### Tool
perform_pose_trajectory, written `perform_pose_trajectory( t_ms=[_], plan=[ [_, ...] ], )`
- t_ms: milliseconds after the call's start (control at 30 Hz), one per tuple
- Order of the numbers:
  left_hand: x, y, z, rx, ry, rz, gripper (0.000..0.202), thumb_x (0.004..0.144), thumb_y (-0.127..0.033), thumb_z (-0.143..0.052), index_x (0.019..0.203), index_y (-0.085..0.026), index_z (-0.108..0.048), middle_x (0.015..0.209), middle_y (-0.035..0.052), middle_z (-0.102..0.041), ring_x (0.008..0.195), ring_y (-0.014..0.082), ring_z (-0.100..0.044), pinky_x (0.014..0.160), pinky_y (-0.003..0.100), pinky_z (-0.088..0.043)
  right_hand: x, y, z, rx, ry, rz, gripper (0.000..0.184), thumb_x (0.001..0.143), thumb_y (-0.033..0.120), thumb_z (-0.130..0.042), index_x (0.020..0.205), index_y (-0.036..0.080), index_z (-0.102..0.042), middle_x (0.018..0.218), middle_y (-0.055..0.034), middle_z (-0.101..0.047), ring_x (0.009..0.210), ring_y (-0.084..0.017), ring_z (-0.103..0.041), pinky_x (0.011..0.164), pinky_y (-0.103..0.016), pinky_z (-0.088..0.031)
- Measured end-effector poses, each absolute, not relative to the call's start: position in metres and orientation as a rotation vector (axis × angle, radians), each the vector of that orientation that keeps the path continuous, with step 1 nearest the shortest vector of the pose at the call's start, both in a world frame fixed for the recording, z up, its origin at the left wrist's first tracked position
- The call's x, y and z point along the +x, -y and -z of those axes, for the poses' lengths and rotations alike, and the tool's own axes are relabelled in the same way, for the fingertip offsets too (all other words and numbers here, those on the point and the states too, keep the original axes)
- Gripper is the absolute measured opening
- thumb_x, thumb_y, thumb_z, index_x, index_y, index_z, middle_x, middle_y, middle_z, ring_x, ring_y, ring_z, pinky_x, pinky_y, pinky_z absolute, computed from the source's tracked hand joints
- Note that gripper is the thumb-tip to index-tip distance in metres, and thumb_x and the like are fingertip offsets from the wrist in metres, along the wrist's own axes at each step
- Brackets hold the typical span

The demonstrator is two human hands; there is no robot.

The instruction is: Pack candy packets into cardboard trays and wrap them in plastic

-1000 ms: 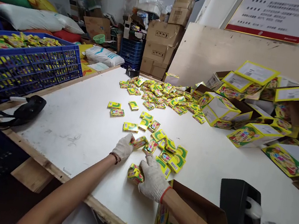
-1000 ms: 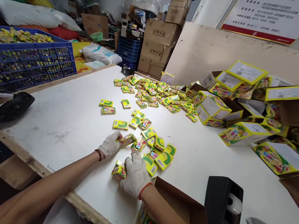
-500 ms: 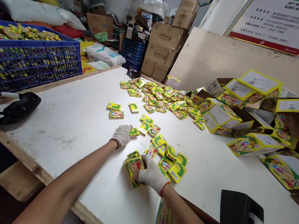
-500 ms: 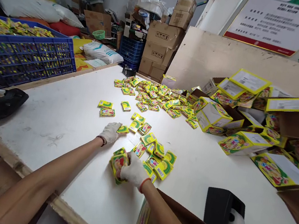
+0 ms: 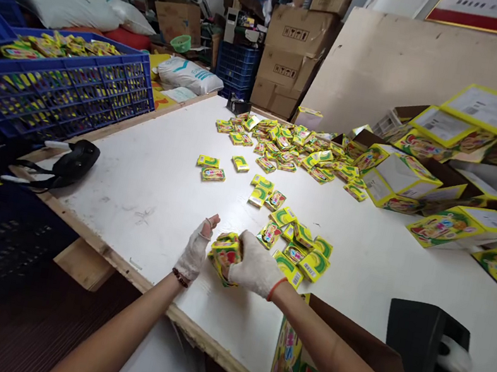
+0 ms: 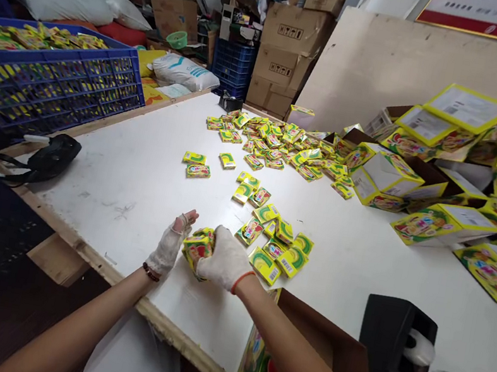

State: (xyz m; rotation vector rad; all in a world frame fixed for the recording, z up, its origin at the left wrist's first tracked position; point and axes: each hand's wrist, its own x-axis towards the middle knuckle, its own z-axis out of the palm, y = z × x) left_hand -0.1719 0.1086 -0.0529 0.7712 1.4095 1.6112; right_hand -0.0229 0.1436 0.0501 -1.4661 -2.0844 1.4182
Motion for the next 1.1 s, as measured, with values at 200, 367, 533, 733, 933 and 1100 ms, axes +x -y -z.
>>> perform_pose_trajectory(
  t_ms=[200,367,533,733,933,1100],
  plan=[
    [-0.189,-0.077,0.047,0.765,-1.361,-1.581,0.073,0.084,-0.076,-0.049,0.122,-0.016,-0.068,0.136,0.0138,-0.064,0.13,0.0305,-0.056,0.113,0.044,-0.043,-0.051,-0.115,-0.044,-1.154,2.988,-0.476,0.076,0.069,0.035,-0.068,0.139,0.014,-0.047,0.13,-0.0244,-0.055,0.117,-0.042,-0.052,0.096,-0.056,-0.039],
    [-0.184,-0.065,0.049,1.068,-1.655,-1.297,0.067,0.083,-0.052,-0.066,0.137,-0.014,-0.056,0.143,0.0157,-0.058,0.132,0.0298,-0.053,0.114,0.042,-0.041,-0.018,-0.13,-0.005,-1.154,2.885,-0.716,0.131,0.052,0.04,-0.084,0.16,0.017,-0.014,0.161,-0.0272,-0.02,0.149,-0.05,-0.008,0.115,-0.067,-0.014],
    [-0.161,-0.066,0.056,0.997,-1.612,-1.396,0.06,0.093,-0.054,-0.049,0.14,-0.016,-0.051,0.142,0.0141,-0.057,0.13,0.026,-0.055,0.112,0.038,-0.043,0.004,-0.134,0.03,-0.915,2.676,-1.044,0.135,0.055,0.036,-0.084,0.161,0.016,-0.003,0.161,-0.0253,-0.012,0.152,-0.041,-0.008,0.119,-0.058,-0.025],
    [-0.155,-0.068,0.056,0.709,-1.39,-1.512,0.081,0.09,-0.072,-0.043,0.15,-0.017,-0.039,0.154,0.0136,-0.045,0.139,0.0257,-0.048,0.115,0.036,-0.041,-0.01,-0.132,0.029,-0.867,2.623,-0.983,0.117,0.057,0.038,-0.086,0.155,0.011,-0.029,0.138,-0.0223,-0.041,0.128,-0.037,-0.043,0.109,-0.054,-0.039],
    [-0.16,-0.063,0.029,0.326,-1.161,-1.511,0.086,0.092,-0.078,-0.011,0.157,-0.025,-0.028,0.152,0.0109,-0.049,0.139,0.0293,-0.049,0.109,0.047,-0.048,0.003,-0.138,-0.031,-1.085,2.329,-1.348,0.088,0.056,0.033,-0.087,0.135,0.013,-0.054,0.123,-0.0142,-0.058,0.11,-0.031,-0.058,0.103,-0.047,-0.046],
    [-0.117,-0.047,0.03,0.489,-1.289,-1.438,0.071,0.096,-0.068,-0.034,0.153,-0.027,-0.035,0.157,0.0081,-0.043,0.145,0.0224,-0.041,0.119,0.036,-0.038,0.11,-0.139,-0.11,-1.105,1.815,-1.849,0.078,0.053,0.027,-0.088,0.127,0.019,-0.064,0.113,-0.0055,-0.069,0.102,-0.028,-0.065,0.094,-0.042,-0.052]
  ],
)
